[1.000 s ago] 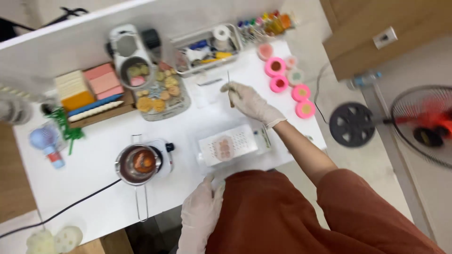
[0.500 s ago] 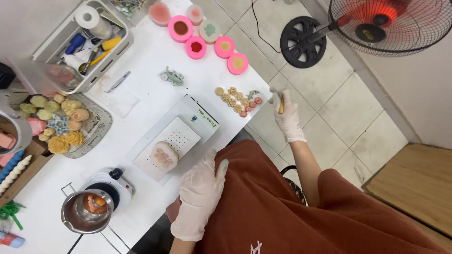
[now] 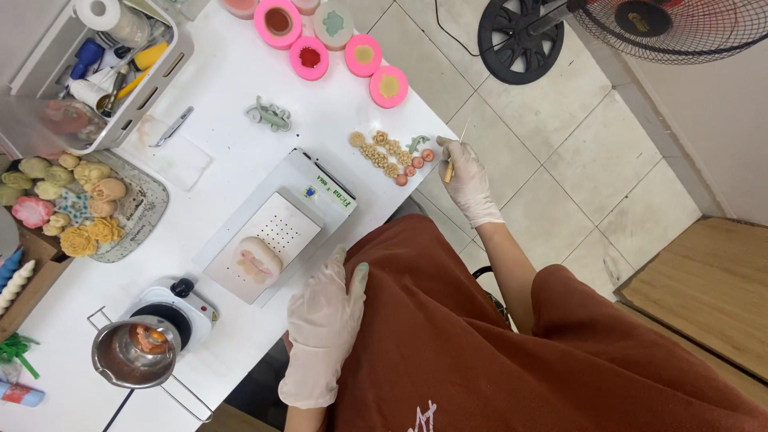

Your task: The recorder uses carving tools to detail a small wax floral or decorative shape.

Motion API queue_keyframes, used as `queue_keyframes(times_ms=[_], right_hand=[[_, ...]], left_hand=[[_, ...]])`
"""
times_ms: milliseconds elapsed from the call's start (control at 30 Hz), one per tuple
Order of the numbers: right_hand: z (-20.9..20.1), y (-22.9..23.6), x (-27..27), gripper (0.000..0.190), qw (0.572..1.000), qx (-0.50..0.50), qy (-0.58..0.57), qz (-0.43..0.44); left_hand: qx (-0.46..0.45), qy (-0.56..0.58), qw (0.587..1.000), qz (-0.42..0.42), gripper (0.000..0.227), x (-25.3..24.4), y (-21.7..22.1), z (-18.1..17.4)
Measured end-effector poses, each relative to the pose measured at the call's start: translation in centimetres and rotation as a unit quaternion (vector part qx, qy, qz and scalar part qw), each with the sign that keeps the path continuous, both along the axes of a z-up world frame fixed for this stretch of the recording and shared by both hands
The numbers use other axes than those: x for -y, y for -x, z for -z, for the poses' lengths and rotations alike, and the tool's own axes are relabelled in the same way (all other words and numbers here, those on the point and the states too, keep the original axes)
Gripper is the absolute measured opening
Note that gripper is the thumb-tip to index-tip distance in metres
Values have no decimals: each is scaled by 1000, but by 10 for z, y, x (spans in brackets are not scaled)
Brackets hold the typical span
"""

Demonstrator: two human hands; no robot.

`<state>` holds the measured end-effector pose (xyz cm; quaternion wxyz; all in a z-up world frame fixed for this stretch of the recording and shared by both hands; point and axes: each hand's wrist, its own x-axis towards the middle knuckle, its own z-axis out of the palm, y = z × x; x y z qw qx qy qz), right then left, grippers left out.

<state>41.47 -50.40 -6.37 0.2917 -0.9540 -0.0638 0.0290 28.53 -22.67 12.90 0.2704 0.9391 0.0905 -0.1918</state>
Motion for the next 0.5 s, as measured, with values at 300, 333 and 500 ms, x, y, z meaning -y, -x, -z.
queue_keyframes(times_ms=[300,333,500], right_hand=[[-31,-48,-19,25,995,58,-68,-41],[-44,-51,-29,25,995,57,-69,-45],[-54,-52,-56,25,989,-100,-106,-31]], left_hand=[[3,-12,1000,-26,52,-1,6,-3],[3,-12,999,-31,52,-2,8,-3],[51,-32,996,-63,49,-7,19,-2]])
